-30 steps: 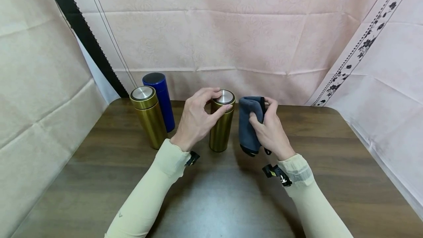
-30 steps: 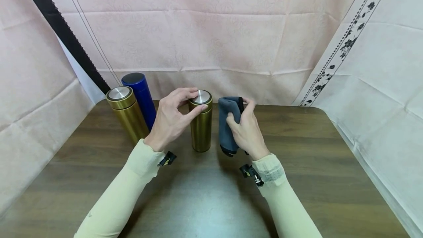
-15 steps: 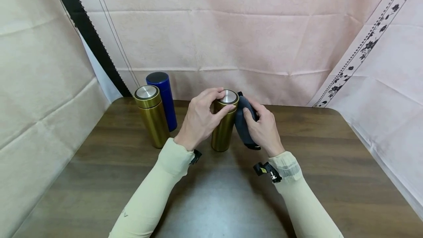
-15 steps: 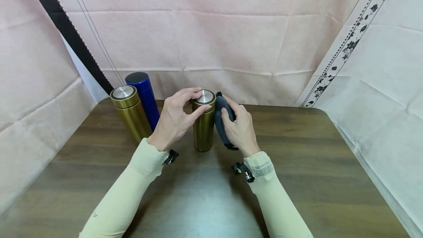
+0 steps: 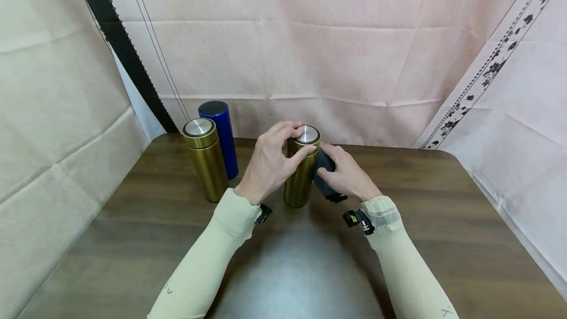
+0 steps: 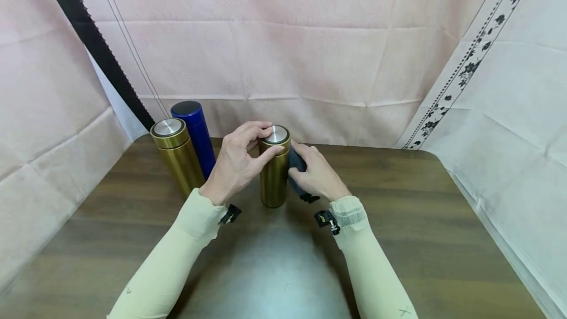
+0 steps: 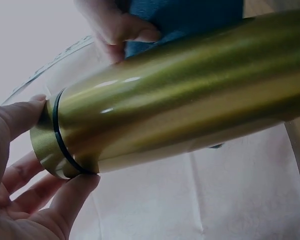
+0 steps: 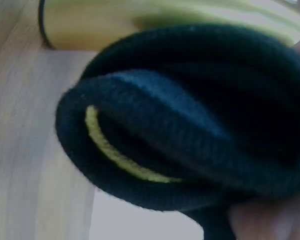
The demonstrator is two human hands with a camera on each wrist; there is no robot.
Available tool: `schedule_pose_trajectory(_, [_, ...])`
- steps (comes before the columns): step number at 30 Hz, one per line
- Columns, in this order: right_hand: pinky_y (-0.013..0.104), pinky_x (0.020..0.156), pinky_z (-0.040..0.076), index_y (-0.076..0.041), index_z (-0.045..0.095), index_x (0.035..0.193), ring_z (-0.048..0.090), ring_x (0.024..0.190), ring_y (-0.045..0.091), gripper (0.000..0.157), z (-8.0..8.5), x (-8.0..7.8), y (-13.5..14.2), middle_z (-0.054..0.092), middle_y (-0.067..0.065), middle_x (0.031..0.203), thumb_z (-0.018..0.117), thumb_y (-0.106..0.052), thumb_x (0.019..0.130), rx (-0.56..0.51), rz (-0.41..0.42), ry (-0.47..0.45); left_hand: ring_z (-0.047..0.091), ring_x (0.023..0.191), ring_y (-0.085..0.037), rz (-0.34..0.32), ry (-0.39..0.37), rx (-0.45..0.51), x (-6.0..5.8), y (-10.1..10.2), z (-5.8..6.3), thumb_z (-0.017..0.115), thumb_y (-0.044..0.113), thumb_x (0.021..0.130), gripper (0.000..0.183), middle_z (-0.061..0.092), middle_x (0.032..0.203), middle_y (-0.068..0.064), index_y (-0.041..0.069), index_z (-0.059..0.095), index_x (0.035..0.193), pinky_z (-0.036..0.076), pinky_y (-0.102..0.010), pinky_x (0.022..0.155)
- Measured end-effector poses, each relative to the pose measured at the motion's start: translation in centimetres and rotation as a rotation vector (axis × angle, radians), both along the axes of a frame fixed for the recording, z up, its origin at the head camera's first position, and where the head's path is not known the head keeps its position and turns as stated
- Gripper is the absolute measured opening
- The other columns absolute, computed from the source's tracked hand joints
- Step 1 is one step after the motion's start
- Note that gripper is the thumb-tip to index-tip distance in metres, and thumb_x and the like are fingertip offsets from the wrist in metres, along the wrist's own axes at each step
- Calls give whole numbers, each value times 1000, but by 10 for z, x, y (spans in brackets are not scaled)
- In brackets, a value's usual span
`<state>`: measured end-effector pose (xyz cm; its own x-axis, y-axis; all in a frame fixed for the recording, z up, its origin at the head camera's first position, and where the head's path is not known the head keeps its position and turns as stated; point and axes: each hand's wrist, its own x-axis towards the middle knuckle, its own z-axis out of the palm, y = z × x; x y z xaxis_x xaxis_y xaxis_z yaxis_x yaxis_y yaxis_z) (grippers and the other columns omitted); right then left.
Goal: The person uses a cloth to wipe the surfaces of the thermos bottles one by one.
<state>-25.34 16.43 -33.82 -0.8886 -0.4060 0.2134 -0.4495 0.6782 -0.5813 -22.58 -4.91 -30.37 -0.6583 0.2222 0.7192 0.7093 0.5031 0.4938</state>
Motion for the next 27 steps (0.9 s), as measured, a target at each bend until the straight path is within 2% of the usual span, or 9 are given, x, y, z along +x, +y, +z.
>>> schedule_pose_trajectory(5, [38,81,43,-18,56,138,52,96,25,42,-15,-9,-6,62,6,115,56,-21,96,35,28,-82,67,111,-18,-8,12,9,-1,-1,-4,79,25,91,33,67,127,-9,2,71,113,57,-29,89])
schedule_pose_trajectory(7, [39,85,44,-18,58,135,53,99,25,37,-23,-13,-7,62,7,117,55,-20,98,33,48,-134,66,110,-17,-13,14,21,-2,0,-4,80,24,90,32,67,126,-8,2,71,111,57,-28,87])
schedule_pose_trajectory(9, [43,93,45,-18,56,140,55,108,27,41,-32,-16,-7,62,8,129,52,-19,100,29,64,-204,66,110,-17,-20,13,33,-2,1,-4,80,24,90,32,67,126,-8,1,70,110,56,-28,87])
schedule_pose_trajectory(12, [51,111,41,-19,43,154,50,131,29,51,-43,-18,-4,50,9,153,47,-20,103,48,73,-290,66,110,-16,-31,0,44,-1,1,-4,81,23,89,32,66,125,-8,1,70,109,57,-27,87])
schedule_pose_trajectory(15, [56,118,35,-21,35,159,44,142,30,56,-50,-17,-3,41,10,161,44,-21,104,56,63,-342,66,111,-16,-43,-13,50,-1,1,-4,81,23,89,31,66,125,-8,1,70,109,57,-27,89])
schedule_pose_trajectory(21, [55,117,36,-23,35,159,45,140,30,58,-50,-19,-6,41,9,161,48,-20,103,-17,20,-349,66,111,-16,-34,-11,31,-2,-1,-3,80,23,90,31,66,127,-8,2,70,111,57,-27,90])
schedule_pose_trajectory(27, [51,113,42,-23,49,147,48,138,26,46,-41,-23,3,51,4,152,51,-12,102,-164,26,-272,66,117,-18,-9,3,-3,0,0,-2,79,24,91,31,66,128,-8,2,69,112,54,-28,103])
